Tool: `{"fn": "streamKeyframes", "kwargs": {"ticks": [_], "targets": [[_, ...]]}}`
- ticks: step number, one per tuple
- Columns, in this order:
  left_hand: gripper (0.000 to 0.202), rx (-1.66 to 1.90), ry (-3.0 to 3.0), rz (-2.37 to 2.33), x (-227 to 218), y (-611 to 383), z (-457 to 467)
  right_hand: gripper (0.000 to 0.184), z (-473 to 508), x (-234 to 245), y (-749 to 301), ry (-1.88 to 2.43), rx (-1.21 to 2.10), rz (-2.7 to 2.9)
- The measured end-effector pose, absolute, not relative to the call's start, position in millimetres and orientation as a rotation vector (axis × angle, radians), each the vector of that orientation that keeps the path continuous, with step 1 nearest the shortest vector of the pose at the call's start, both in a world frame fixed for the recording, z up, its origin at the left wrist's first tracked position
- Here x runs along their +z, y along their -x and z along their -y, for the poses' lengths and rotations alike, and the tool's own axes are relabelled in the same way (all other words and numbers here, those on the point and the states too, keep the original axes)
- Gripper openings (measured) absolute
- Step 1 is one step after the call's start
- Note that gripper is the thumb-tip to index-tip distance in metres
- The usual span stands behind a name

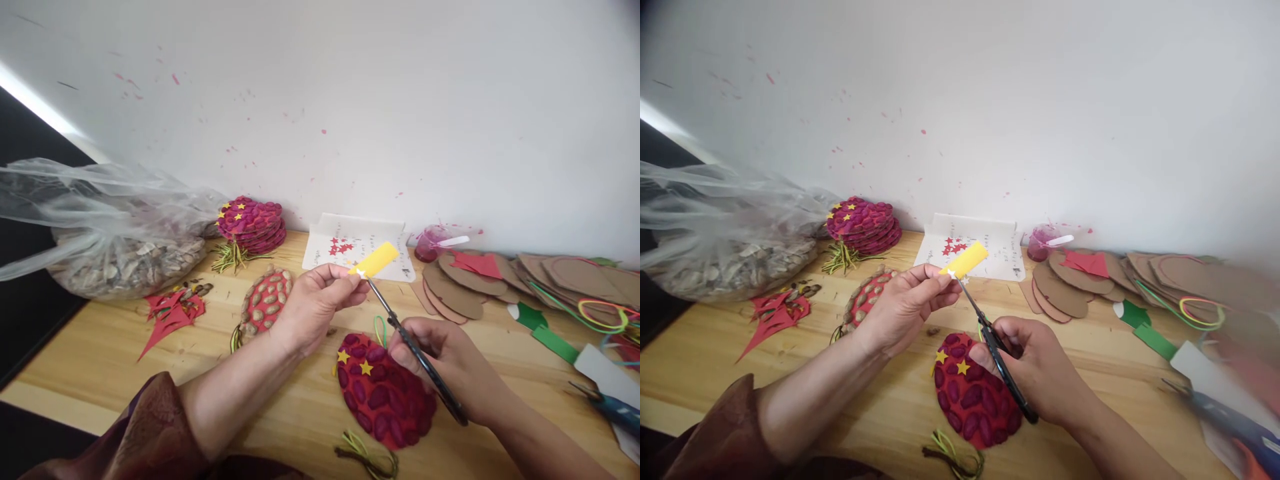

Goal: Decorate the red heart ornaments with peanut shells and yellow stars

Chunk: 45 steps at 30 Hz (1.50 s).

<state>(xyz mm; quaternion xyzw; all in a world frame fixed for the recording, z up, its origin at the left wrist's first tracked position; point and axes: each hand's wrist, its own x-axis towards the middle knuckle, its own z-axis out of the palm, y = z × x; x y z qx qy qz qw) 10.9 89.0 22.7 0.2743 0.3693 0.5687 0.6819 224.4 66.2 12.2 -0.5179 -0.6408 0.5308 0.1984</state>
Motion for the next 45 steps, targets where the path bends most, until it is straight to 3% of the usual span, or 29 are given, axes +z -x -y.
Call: {"fn": "streamKeyframes", "kwargs": {"ticks": [16,26,45], "targets": [[0.03,1.282,-0.582,-0.851,23.0,-12.7,-90.1,0.05,-66.7,15.0,-216.5,1.495,1.537,1.706],[0.029,1.275,-0.593,-0.866,22.6,-11.9,-90.6,0.041,-67.1,15.0,-217.5,1.488,1.551,1.68],[0.028,1.256,-0.587,-0.885,22.5,-11.6,-91.3,0.041,-65.0,13.3,-216.9,1.507,1.562,1.634]]}}
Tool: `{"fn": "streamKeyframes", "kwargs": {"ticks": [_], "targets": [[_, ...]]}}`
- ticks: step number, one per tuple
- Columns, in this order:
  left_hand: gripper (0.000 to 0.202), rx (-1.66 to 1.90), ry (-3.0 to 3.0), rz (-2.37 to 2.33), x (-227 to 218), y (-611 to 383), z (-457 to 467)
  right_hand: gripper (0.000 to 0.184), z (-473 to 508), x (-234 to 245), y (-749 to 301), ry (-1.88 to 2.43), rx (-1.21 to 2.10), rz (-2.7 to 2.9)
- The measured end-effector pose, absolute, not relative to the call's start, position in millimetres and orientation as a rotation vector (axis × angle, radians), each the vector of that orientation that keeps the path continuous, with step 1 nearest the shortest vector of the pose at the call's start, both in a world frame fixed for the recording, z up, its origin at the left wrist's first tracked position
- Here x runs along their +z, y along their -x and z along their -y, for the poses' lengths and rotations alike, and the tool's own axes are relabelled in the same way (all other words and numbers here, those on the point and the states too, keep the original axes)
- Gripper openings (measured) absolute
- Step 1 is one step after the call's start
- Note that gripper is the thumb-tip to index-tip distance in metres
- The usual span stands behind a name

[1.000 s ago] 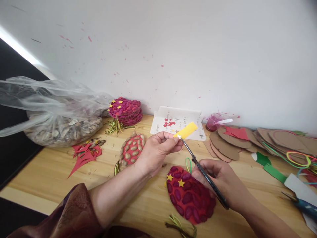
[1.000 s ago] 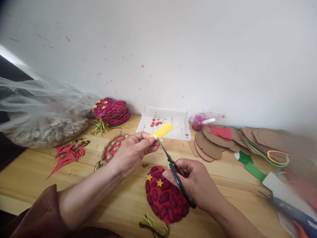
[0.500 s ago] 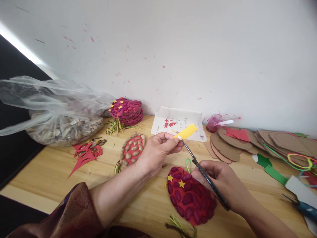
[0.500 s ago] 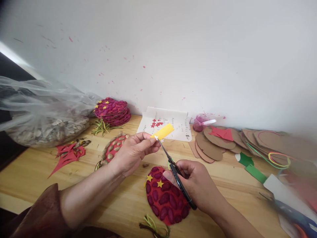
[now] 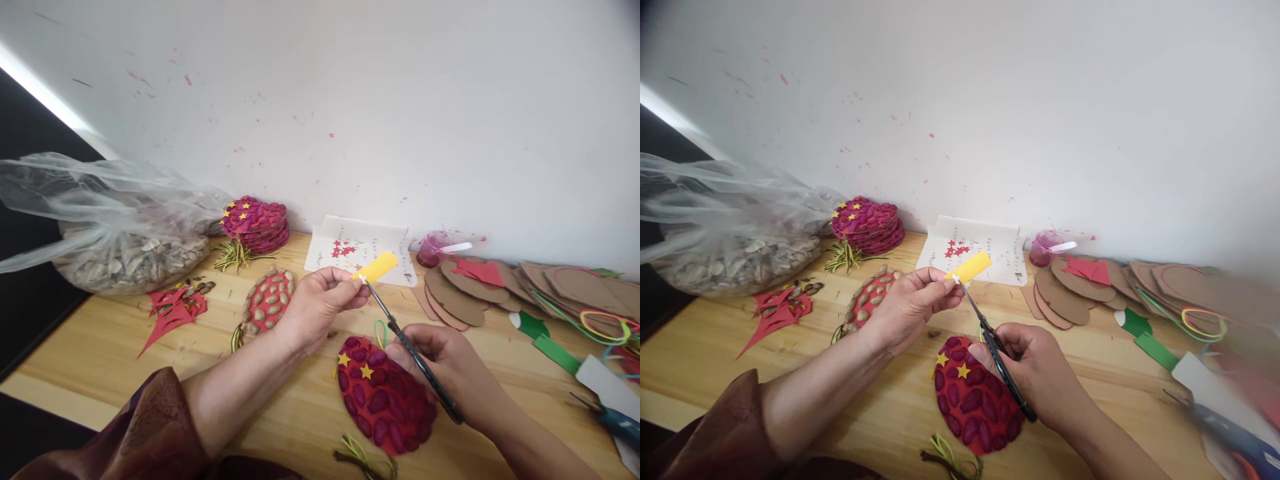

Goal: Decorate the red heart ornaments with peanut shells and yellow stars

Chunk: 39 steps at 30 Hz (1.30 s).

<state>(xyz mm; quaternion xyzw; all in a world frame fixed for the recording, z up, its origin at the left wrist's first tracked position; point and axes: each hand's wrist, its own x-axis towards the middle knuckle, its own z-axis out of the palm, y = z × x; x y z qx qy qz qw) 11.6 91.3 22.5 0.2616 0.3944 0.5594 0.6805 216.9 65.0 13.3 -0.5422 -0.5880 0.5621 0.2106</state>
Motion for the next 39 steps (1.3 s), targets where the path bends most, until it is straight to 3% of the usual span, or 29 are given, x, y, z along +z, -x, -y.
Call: {"fn": "streamKeyframes", "kwargs": {"ticks": [39], "targets": [[0.031,1.284,-0.602,-0.893,18.1,-12.6,-95.0,0.047,-67.9,4.2,-210.4,1.564,1.321,1.788]]}}
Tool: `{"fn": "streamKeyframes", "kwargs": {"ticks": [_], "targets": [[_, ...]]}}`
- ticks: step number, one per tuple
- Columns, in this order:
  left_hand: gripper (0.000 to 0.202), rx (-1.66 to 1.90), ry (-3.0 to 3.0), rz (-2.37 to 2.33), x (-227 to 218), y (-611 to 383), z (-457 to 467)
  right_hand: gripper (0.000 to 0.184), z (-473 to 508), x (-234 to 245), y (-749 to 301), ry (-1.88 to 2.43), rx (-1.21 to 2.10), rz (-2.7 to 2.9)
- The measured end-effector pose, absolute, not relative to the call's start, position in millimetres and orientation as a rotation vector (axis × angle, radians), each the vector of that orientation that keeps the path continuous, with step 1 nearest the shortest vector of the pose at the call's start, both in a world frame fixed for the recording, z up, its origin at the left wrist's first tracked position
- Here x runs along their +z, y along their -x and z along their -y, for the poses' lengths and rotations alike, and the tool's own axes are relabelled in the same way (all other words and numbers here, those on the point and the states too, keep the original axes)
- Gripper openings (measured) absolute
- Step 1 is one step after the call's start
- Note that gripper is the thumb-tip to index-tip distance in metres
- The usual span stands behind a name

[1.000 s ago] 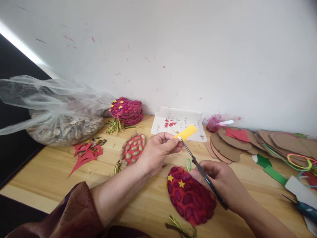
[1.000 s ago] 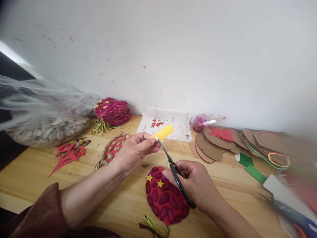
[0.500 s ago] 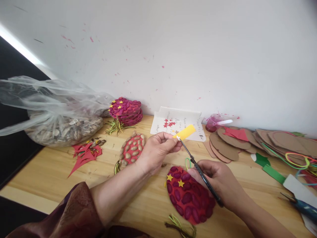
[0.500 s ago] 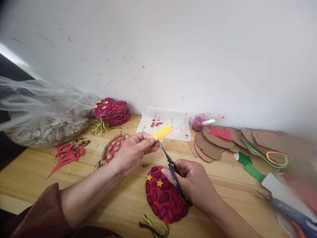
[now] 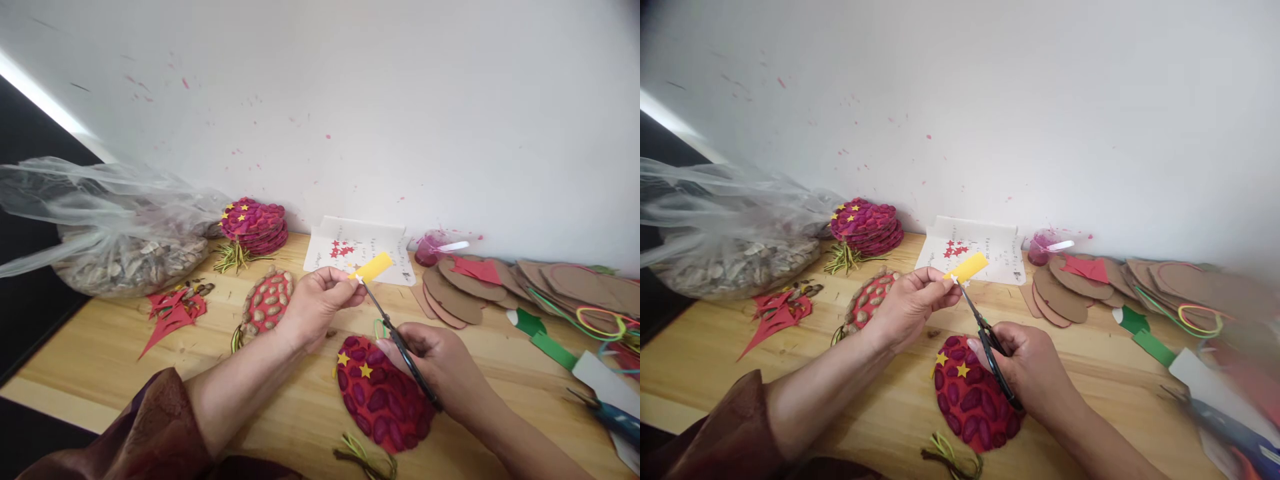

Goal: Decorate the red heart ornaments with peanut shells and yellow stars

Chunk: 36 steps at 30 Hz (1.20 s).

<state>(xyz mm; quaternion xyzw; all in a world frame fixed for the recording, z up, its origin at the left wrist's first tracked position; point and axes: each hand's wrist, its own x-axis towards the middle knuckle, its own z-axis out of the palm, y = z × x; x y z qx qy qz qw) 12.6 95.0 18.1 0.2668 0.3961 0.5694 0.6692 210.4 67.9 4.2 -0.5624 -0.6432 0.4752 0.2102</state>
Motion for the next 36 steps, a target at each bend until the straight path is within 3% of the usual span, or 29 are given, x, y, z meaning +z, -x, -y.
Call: {"fn": "streamKeyframes", "kwargs": {"ticks": [9,29,36], "targets": [[0.035,1.282,-0.686,-0.935,20,-2,-102,0.034,-69,11,-221,1.487,1.318,1.874],[0.027,1.177,-0.57,-0.851,15,-9,-97,0.049,-74,12,-223,1.345,1.565,1.751],[0.032,1.154,-0.578,-0.843,15,-14,-93,0.041,-72,14,-220,1.406,1.597,1.685]]}}
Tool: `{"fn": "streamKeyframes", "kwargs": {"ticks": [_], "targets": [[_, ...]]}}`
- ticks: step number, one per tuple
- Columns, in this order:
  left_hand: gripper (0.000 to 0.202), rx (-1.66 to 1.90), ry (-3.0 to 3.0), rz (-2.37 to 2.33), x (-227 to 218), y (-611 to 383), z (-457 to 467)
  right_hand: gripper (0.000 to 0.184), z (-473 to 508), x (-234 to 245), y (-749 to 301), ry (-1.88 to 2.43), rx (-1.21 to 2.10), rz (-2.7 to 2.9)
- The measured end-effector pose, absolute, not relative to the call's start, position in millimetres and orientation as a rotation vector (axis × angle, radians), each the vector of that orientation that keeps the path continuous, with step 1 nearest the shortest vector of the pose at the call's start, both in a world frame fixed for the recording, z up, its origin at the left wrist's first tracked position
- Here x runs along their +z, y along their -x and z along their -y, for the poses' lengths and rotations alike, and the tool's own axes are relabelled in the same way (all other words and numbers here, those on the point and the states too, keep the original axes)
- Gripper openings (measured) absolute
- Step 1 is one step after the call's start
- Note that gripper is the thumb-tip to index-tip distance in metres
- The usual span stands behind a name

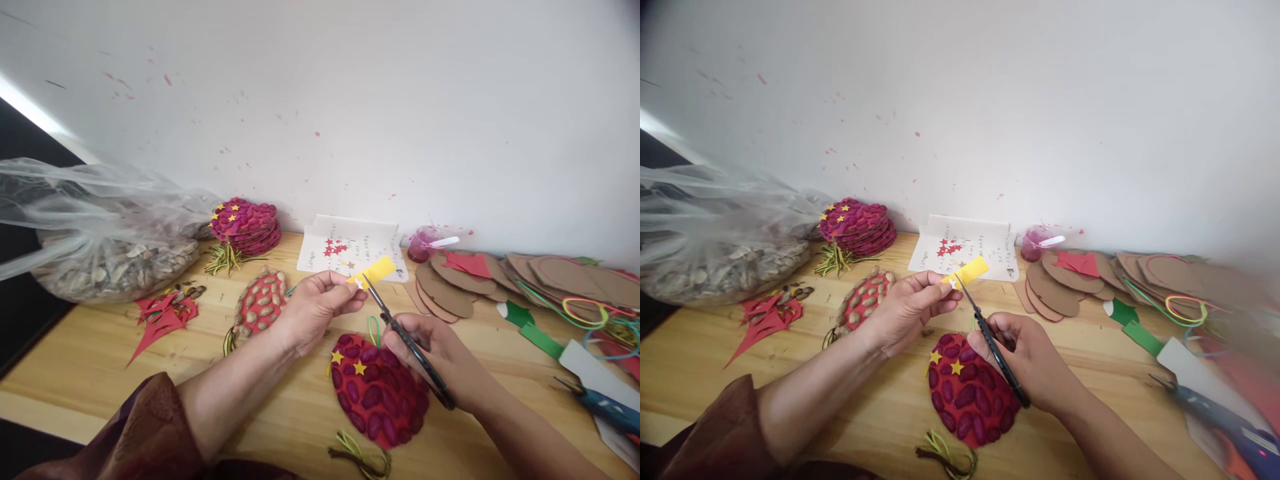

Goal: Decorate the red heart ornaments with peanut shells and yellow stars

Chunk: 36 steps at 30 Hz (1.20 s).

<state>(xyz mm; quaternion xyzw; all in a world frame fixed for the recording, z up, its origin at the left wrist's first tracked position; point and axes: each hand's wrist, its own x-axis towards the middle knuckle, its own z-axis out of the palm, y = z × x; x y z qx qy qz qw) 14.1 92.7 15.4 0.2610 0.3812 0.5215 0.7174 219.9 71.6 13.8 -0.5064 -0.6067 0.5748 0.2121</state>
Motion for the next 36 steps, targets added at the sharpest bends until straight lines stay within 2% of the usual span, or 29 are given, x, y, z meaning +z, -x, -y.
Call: {"fn": "streamKeyframes", "kwargs": {"ticks": [9,36], "targets": [[0.037,1.145,-0.587,-0.841,15.2,-15.1,-92.5,0.04,-69.8,15.1,-218.9,1.435,1.549,1.697],[0.032,1.144,-0.582,-0.856,16.6,-15.1,-91.5,0.043,-70.4,15.2,-218.9,1.462,1.501,1.754]]}}
